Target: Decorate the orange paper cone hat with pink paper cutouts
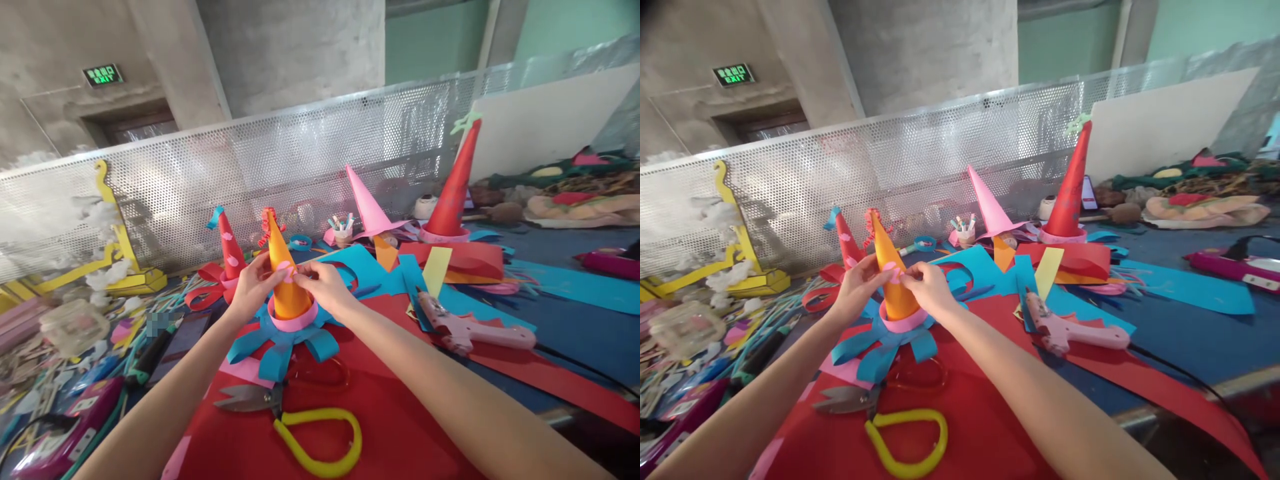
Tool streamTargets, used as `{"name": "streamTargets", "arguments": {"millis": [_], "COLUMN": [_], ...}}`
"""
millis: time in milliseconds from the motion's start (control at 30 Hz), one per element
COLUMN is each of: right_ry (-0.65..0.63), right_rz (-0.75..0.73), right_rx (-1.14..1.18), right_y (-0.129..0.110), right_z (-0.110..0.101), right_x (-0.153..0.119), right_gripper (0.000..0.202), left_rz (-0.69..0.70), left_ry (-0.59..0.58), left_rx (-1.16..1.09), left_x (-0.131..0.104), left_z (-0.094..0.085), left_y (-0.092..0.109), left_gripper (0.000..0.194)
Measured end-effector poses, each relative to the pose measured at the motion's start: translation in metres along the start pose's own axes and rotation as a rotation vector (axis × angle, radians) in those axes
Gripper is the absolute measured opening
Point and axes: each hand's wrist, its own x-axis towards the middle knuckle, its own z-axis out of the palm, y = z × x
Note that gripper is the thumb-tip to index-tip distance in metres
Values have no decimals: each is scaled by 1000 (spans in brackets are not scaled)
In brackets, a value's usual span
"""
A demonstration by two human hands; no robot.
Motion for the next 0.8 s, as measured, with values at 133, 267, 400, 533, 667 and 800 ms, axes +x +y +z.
{"name": "streamTargets", "arguments": {"millis": [133,267,400,533,667,800], "right_ry": [0,-2,2,13,83,241], "right_rz": [17,30,19,-1,-22,-22], "right_rx": [-3,-5,-14,-25,-22,-33], "right_y": [2,3,4,4,3,5], "right_z": [0,1,3,4,-4,-19], "right_x": [1,2,3,4,6,10], "right_gripper": [18,16,17,15,17,19], "left_rz": [2,-3,9,6,-22,-41], "left_ry": [-12,-8,-1,31,55,62], "left_rx": [-25,-34,-19,2,24,0], "left_x": [0,0,-1,-1,1,2], "left_z": [0,-2,-2,0,0,-2], "left_y": [0,-2,-4,-3,-3,-4], "left_gripper": [43,45,45,41,43,45]}}
